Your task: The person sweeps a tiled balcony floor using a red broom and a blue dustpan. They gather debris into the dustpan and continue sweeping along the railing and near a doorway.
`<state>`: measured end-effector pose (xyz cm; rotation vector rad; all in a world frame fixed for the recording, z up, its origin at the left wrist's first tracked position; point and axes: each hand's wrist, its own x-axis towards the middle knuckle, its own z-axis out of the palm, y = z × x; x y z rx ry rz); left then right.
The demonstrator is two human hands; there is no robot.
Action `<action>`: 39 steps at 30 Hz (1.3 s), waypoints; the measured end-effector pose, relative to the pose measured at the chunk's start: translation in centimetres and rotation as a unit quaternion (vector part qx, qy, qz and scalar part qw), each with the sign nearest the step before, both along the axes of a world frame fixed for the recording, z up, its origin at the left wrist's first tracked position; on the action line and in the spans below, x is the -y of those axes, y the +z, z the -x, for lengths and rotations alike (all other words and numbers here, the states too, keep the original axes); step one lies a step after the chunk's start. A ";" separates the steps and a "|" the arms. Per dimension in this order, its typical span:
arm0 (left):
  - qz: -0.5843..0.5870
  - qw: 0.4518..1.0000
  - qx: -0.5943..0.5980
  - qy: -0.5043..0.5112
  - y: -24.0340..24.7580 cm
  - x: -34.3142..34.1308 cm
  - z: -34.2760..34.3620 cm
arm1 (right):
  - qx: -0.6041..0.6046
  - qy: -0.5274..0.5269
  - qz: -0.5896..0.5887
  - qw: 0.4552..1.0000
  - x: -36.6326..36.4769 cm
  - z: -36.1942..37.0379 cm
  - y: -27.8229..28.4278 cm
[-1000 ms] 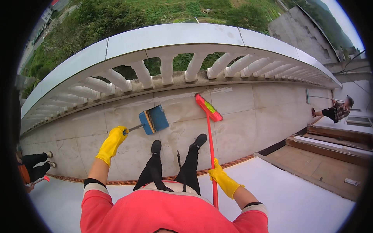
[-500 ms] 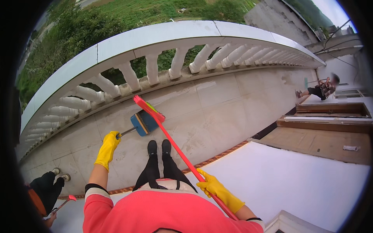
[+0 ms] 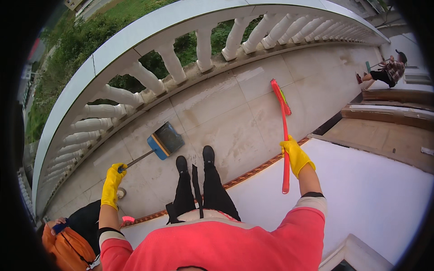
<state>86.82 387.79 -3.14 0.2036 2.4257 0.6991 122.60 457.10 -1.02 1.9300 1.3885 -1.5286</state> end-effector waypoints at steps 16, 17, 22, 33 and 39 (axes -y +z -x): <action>-0.039 0.995 0.096 -0.015 -8.8 6.2 4.0 | -0.060 0.021 0.313 0.948 38.3 5.6 12.3; -0.013 0.994 0.048 -0.097 -7.6 5.5 5.0 | -0.089 0.008 0.335 0.938 38.5 5.3 12.7; 0.018 0.980 0.198 -0.017 -8.3 8.0 9.7 | -0.065 0.090 0.239 0.965 40.3 8.5 18.4; 0.182 0.977 0.084 -0.068 2.2 7.2 17.1 | 0.027 0.084 -0.017 0.996 25.0 19.2 7.5; 0.130 0.983 0.036 -0.128 -0.5 10.4 20.1 | 0.032 0.106 -0.057 0.992 22.0 25.5 -3.5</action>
